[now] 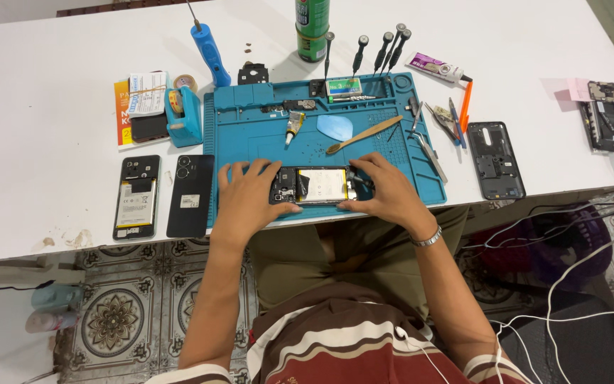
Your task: The person reassembles a disassembled smartphone on a repair bench. They connect internal ribbon cables, place the display assembly onto the chassis, and secure the battery cover with screws using a screwdriver. The phone remains open at the end of the clip.
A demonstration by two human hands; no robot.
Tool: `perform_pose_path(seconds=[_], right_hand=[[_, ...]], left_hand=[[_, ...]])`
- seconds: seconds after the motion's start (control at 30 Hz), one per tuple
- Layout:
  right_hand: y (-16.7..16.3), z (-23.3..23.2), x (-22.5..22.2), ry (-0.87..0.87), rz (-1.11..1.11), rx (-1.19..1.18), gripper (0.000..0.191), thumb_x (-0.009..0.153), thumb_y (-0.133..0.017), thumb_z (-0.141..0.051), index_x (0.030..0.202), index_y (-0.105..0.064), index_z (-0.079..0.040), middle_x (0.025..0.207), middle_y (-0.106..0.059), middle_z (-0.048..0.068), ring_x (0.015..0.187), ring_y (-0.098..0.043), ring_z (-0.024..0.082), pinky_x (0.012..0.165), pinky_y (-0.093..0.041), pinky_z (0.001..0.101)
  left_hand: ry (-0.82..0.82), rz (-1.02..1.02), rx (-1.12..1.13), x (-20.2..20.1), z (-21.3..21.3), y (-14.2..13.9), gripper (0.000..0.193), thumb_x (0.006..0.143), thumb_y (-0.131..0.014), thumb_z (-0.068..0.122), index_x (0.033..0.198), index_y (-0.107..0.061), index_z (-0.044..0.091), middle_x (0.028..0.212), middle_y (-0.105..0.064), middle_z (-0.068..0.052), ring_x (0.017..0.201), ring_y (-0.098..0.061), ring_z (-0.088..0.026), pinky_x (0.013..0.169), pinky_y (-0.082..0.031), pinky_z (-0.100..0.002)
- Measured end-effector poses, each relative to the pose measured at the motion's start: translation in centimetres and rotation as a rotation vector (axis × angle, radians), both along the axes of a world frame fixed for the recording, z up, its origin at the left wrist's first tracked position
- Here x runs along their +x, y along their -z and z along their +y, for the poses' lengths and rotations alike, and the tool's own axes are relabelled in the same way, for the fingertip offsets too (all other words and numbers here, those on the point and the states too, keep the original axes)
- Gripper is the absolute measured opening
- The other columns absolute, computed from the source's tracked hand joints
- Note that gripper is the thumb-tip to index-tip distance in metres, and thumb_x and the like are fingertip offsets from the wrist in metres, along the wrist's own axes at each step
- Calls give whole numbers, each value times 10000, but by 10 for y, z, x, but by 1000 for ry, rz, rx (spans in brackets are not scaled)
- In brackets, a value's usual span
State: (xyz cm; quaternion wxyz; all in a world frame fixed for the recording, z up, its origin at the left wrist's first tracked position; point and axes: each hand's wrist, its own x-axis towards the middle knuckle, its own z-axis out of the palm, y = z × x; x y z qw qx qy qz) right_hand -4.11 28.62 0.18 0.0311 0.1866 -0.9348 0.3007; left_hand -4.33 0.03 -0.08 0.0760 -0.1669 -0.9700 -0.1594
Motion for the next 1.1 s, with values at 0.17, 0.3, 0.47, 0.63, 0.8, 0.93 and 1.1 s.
perform_pose_path(seconds=[0.17, 0.3, 0.47, 0.63, 0.8, 0.93, 1.1], right_hand=[[1, 1, -3, -30, 46, -12, 827, 701, -889, -421, 1334, -603, 27, 1296, -627, 146, 1122, -653, 313, 917, -544, 394], [0, -1, -8, -60, 46, 8, 807, 693, -896, -430, 1319, -618, -1, 1362, -627, 124, 1173, -643, 317, 929, -542, 404], [-5, 2, -12, -68, -47, -46, 818, 654, -911, -403, 1315, -616, -22, 1368, -623, 103, 1162, -644, 293, 855, -581, 398], [-3, 3, -10, -77, -19, -102, 794, 691, -904, -366, 1344, -606, -26, 1362, -636, 91, 1139, -658, 260, 817, -588, 368], [1, 4, -10, -73, 17, -128, 779, 715, -888, -346, 1364, -601, -23, 1364, -637, 95, 1110, -662, 257, 788, -580, 350], [5, 5, -13, -59, -20, -88, 784, 712, -890, -359, 1357, -603, -18, 1370, -643, 106, 1068, -676, 260, 778, -581, 355], [8, 8, -15, -151, 127, -38, 797, 736, -910, -379, 1362, -608, 11, 1368, -642, 148, 1165, -660, 312, 912, -573, 402]], left_hand=[[44, 99, 35, 0, 7, -3, 939, 559, -882, 560, 1341, -628, 106, 1327, -613, -117, 1222, -495, -412, 1070, -293, -545], [76, 35, -2, -2, 13, -8, 899, 553, -906, 463, 1313, -615, 81, 1274, -626, -87, 1182, -528, -380, 1049, -364, -495], [103, -65, -19, -4, 15, -17, 854, 591, -911, 434, 1290, -610, 46, 1192, -629, -86, 1087, -591, -307, 999, -430, -446], [101, -63, 18, -1, 13, -17, 834, 618, -900, 430, 1301, -599, 56, 1179, -627, -92, 1061, -598, -309, 927, -437, -458], [93, -26, 14, -1, 12, -14, 837, 627, -897, 457, 1301, -601, 58, 1170, -629, -95, 1037, -608, -308, 942, -428, -460], [54, -36, -31, -3, 14, -14, 864, 588, -913, 494, 1292, -616, 90, 1158, -640, -83, 1032, -609, -314, 933, -418, -469], [-2, -115, -86, -10, 17, -14, 862, 537, -934, 517, 1254, -644, 137, 1139, -650, -57, 1021, -603, -302, 872, -411, -453]])
